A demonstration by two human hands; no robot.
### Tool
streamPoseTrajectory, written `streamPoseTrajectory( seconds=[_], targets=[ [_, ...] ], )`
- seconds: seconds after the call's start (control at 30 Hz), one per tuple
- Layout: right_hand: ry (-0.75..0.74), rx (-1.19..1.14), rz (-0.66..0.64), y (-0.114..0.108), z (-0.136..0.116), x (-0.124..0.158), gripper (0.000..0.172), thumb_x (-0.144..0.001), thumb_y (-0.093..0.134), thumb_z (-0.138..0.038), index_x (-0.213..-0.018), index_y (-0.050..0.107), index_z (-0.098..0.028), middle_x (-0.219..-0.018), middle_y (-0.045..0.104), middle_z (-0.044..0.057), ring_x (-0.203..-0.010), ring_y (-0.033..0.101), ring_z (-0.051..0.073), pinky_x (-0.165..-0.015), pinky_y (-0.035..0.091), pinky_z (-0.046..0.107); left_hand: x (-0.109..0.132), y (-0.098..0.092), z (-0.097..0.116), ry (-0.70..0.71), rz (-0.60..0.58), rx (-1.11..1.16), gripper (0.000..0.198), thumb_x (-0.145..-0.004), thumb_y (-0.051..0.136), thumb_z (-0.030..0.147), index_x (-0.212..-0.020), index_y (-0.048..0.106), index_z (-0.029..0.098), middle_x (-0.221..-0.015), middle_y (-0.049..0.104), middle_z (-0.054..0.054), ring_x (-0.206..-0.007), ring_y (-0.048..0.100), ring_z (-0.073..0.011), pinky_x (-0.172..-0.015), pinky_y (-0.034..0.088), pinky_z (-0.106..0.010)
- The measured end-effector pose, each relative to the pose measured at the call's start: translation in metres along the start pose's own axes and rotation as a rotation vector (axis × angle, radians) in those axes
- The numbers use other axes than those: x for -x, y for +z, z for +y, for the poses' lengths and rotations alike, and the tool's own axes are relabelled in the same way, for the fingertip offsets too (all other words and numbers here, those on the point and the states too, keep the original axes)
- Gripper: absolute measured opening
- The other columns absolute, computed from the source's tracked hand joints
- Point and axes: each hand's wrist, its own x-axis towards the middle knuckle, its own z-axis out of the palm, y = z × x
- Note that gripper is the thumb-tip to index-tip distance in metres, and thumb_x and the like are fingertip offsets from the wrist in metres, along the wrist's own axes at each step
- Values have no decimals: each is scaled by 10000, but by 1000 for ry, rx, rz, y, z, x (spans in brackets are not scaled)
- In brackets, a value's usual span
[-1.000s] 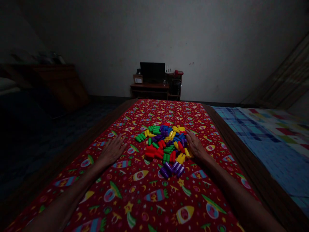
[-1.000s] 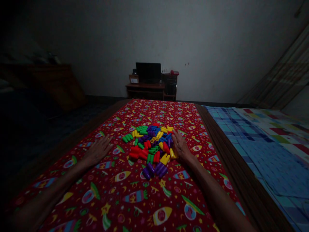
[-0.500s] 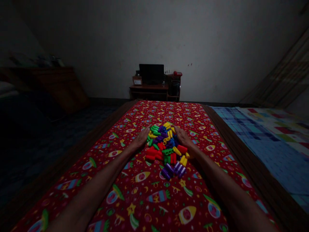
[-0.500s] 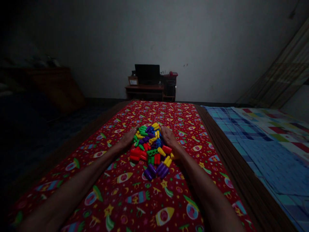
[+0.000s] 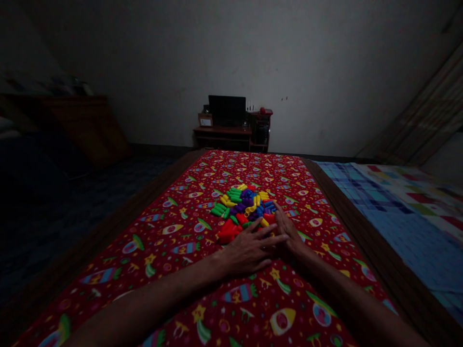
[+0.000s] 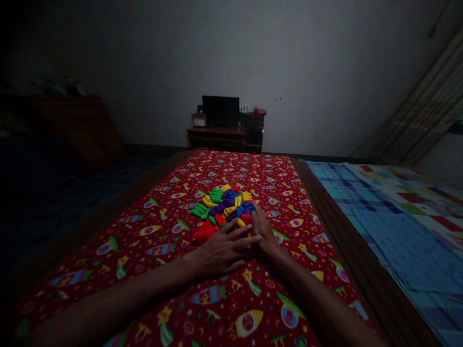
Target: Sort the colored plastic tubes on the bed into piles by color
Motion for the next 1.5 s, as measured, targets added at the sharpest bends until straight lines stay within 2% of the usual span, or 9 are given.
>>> streamPoseTrajectory(
  seconds=[0.17,0.33,0.53,0.67,0.77,0.93,1.03,1.2,1.5],
  targets=[
    [104,-114,100,25,-7,-55,769,-871,147,-726,-1410,460,-275,-1403,524,68,-1411,321,251,-1175,236,474,8,-1,-47,-88,-31,-74,320,-915,526,400,-1182,647,273,-1506,418,7,-1402,329,-252,-1215,103,-473],
    [219,-216,270,19,-1,-86,744,-902,171,-682,-1389,482,-213,-1382,541,112,-1331,442,239,-1131,317,453,31,-17,-62,-155,-42,-88,404,-933,494,393,-1321,544,292,-1513,407,-13,-1417,305,-245,-1205,72,-502],
    [355,-61,303,-2,34,-96,839,-870,150,-709,-1346,519,-125,-1429,478,171,-1378,372,271,-1164,232,475,69,-4,-78,-650,90,-39,509,-939,422,488,-1419,437,317,-1552,330,-67,-1453,178,-346,-1129,118,-660],
    [346,-76,278,29,22,-109,799,-898,139,-673,-1357,505,-131,-1432,474,158,-1400,332,257,-1172,211,464,56,21,-89,-984,197,186,527,-987,260,447,-1485,314,283,-1568,275,-127,-1445,219,-334,-1094,162,-693],
    [307,-125,301,47,4,-113,744,-917,145,-640,-1359,498,-157,-1421,488,143,-1375,370,240,-1164,234,444,40,27,-99,-995,250,313,539,-988,236,453,-1491,299,268,-1572,267,-121,-1445,230,-312,-1121,130,-660],
    [288,-101,410,18,12,-111,643,-929,219,-556,-1297,547,-143,-1318,580,160,-1260,501,254,-1099,335,437,40,22,-138,-1009,403,305,533,-986,204,423,-1452,381,235,-1560,308,-91,-1454,220,-253,-1171,138,-555],
    [312,-33,372,-5,32,-118,533,-894,345,-455,-1223,606,-126,-1217,646,168,-1152,578,281,-1019,412,453,40,25,-165,-1122,423,396,549,-978,177,390,-1367,492,165,-1451,478,-125,-1397,355,-246,-1158,235,-508],
    [289,78,149,-10,45,-141,355,-802,474,-263,-1049,703,-149,-997,728,97,-960,655,249,-882,488,378,23,36,-174,-1002,316,663,606,-964,164,462,-1252,600,155,-1265,646,-101,-1229,556,-236,-1102,375,-430],
    [302,-80,-137,-25,50,-148,257,-727,613,-381,-652,659,-139,-521,563,-8,-485,482,112,-474,364,215,61,46,-183,-1169,671,656,559,-949,219,446,-1265,577,156,-1306,610,-121,-1215,566,-222,-1021,467,-398]
  ],
)
